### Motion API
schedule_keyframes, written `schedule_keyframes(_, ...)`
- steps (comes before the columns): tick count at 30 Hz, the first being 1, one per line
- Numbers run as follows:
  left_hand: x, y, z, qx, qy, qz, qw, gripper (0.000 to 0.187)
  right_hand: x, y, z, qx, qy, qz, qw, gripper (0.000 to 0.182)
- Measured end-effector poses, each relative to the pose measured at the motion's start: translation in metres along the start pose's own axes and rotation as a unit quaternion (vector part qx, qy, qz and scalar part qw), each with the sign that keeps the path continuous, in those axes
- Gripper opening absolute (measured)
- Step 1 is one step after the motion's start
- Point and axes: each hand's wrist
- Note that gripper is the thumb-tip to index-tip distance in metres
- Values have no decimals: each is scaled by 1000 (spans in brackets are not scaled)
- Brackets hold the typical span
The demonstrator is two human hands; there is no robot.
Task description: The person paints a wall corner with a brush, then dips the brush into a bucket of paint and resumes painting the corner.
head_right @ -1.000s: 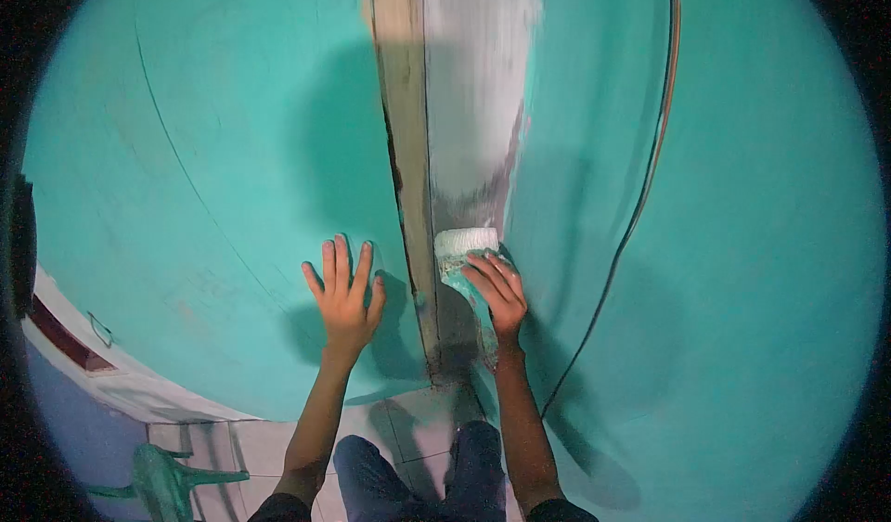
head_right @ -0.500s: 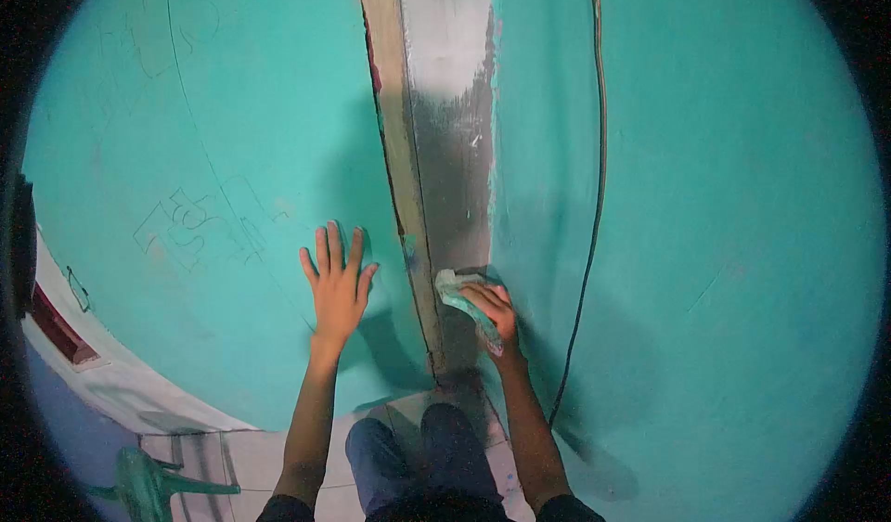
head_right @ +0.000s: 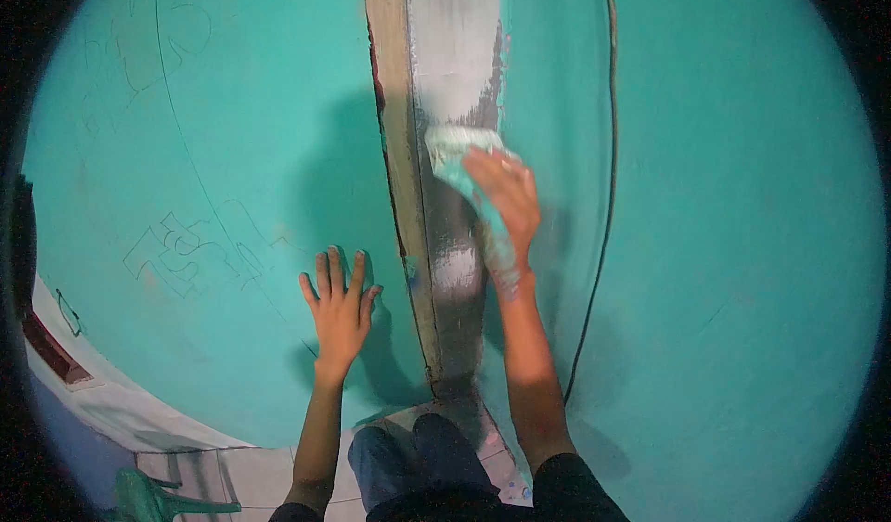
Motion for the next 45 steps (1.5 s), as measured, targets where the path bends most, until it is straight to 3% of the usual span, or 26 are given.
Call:
schedule_keyframes(2,-2,-4,0,-2,7,-2,1000,56,-10,-8,-9,13,28,7,999,32)
schedule_keyframes(5,0,-1,1,-6,-3,-1,1000,57,61,27,-19,-43,-30,-23,998,41)
schedule_keyframes(9,-2,-1,2,18,-3,8,1000,58,191,49,16,-57,-161,-131,977,52)
schedule_keyframes(11,-3,3,3,32,-1,11,999,58,200,44,28,-33,-199,-147,968,51)
schedule_keyframes(14,-10,4,13,63,-19,8,998,59,173,32,33,-48,-246,-169,953,38)
schedule_keyframes(16,-16,7,24,90,-8,13,996,59,117,7,39,-81,-239,-107,962,28)
schedule_keyframes(18,-24,4,30,88,1,5,996,58,75,2,29,-49,-195,-95,975,27)
schedule_keyframes(22,-46,-6,47,79,32,-19,996,58,-23,-8,2,-11,4,50,999,23)
schedule_keyframes(25,-60,-9,53,77,43,-15,996,57,-60,-11,-12,-10,52,64,997,24)
schedule_keyframes(28,-59,-10,49,78,57,-15,995,58,-12,-1,-9,-19,-14,23,999,24)
schedule_keyframes(30,-57,-10,46,76,58,-10,995,57,47,10,-2,-43,-64,-67,995,35)
schedule_keyframes(34,-58,-6,43,79,73,-4,994,56,153,30,28,-160,-191,-154,956,59)
schedule_keyframes(37,-58,-2,46,84,79,-1,993,56,156,34,39,-142,-243,-167,945,58)
schedule_keyframes(41,-63,-3,53,93,79,-8,993,57,82,8,35,-73,-175,-110,976,44)
schedule_keyframes(45,-83,-13,60,77,101,-34,991,58,-8,0,2,4,-25,10,1000,28)
Point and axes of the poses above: each hand's wrist, its own x-axis away from the middle knuckle, its own z-axis out of the back of the hand, y = z × x, and after that the axes turned 14 degrees about -z, right-handed
